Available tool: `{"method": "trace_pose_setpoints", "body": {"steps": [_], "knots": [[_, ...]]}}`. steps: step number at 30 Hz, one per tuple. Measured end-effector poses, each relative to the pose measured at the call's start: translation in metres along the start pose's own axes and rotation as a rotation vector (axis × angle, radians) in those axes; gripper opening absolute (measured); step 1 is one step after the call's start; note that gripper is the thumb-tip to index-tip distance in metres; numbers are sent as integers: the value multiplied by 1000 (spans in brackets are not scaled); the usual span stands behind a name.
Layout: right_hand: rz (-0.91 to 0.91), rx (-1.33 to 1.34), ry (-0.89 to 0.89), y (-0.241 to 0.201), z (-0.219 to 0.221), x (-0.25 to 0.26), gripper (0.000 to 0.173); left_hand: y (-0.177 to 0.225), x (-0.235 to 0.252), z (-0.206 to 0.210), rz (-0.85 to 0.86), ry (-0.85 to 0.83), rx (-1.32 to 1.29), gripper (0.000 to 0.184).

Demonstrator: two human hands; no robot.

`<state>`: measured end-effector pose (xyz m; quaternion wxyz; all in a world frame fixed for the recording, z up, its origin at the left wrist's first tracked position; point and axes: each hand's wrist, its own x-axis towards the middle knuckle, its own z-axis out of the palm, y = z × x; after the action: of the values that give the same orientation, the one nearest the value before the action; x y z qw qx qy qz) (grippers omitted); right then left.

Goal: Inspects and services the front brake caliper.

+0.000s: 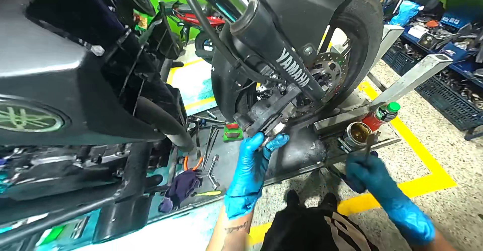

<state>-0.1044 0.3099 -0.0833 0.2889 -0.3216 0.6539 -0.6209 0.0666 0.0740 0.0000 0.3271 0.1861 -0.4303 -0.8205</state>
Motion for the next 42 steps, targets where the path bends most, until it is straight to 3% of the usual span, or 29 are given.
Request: {"method": "trace_pose_setpoints", "body": {"steps": [2,3,5,8,15,18,24,27,32,38,42], "knots": [[202,58,98,27,-26,-23,21,-12,1,-22,-24,-23,59,43],[238,94,133,38,-32,-35,20,-20,3,-29,-14,-1,128,51],[228,205,193,57,-32,-59,23,-39,15,-39,13,2,256,74],[285,281,213,72,-20,-85,23,-62,41,-54,51,-19,315,84],[523,55,135,83,-1,-109,20,-101,59,-68,113,102,283,40],[556,32,141,84,1,-116,19,-105,59,-74,135,90,252,34],[615,39,227,82,3,-130,18,-119,59,-54,84,178,-221,31],[640,16,254,84,0,-136,20,-123,53,-43,74,256,-269,26],[646,-25,278,90,-1,-135,20,-118,46,-31,164,431,-163,13],[613,-65,214,97,3,-119,20,-113,38,-36,325,493,-36,28],[603,-63,175,100,9,-113,20,-108,36,-45,338,494,74,22]]}}
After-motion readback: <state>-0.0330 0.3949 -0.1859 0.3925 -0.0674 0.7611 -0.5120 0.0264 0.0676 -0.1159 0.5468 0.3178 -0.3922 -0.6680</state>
